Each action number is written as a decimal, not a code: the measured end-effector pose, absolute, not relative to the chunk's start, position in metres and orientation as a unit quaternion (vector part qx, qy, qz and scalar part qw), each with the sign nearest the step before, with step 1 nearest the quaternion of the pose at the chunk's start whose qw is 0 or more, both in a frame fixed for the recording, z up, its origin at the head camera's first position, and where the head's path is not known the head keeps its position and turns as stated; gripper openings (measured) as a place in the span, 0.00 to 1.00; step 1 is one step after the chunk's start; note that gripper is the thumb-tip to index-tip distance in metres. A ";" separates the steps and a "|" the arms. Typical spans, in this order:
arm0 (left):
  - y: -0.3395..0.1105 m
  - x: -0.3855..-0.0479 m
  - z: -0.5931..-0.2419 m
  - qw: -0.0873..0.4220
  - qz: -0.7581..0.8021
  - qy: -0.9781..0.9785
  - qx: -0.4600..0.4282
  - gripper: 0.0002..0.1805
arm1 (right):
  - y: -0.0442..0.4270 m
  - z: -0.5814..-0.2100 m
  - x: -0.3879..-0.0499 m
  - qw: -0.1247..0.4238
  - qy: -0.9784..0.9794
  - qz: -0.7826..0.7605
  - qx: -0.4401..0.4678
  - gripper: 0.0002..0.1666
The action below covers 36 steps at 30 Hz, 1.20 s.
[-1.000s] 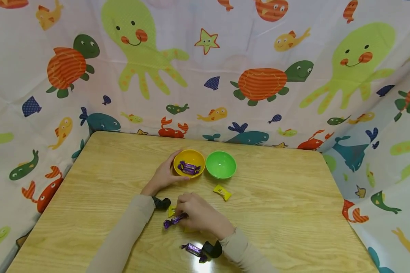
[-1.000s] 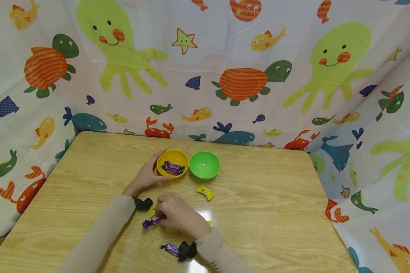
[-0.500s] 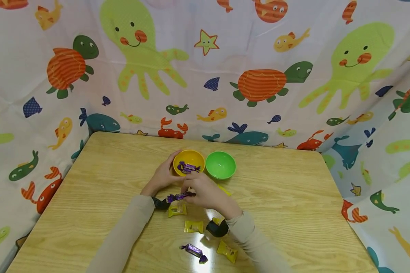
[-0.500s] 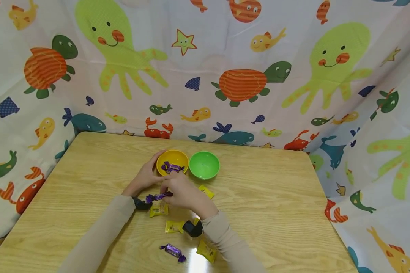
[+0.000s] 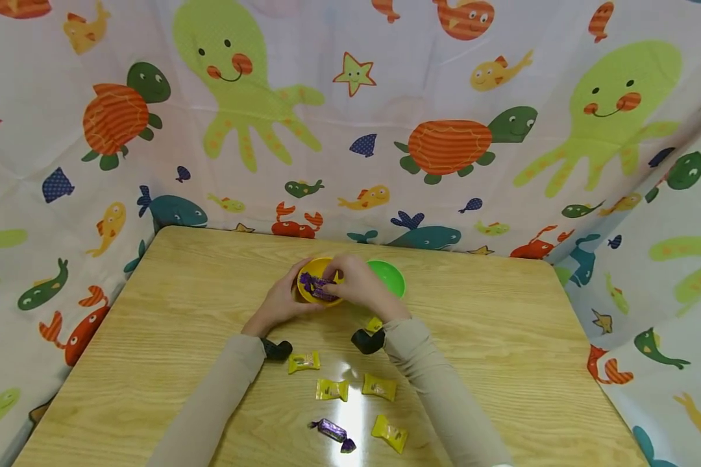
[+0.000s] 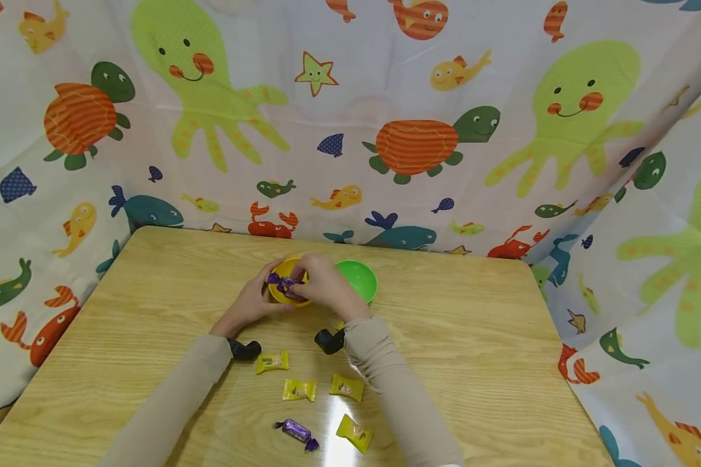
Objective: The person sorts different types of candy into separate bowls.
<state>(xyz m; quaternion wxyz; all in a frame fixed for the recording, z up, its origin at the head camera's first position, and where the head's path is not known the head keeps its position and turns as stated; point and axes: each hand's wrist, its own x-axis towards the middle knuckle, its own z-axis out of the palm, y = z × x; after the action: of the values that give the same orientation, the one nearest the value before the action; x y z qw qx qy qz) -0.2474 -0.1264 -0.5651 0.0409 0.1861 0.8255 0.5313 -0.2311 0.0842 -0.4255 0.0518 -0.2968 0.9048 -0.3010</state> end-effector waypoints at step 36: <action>-0.123 -0.247 -0.564 0.017 0.525 0.829 0.192 0.61 | 0.050 -0.491 -0.261 -0.082 0.975 0.025 -0.205 0.04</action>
<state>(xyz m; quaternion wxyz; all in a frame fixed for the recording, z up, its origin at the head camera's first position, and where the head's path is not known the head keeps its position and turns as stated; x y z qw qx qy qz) -0.2473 -0.1230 -0.5636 0.0171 0.1924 0.8290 0.5248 -0.2607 0.0499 -0.4915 -0.0819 -0.2055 0.9749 0.0249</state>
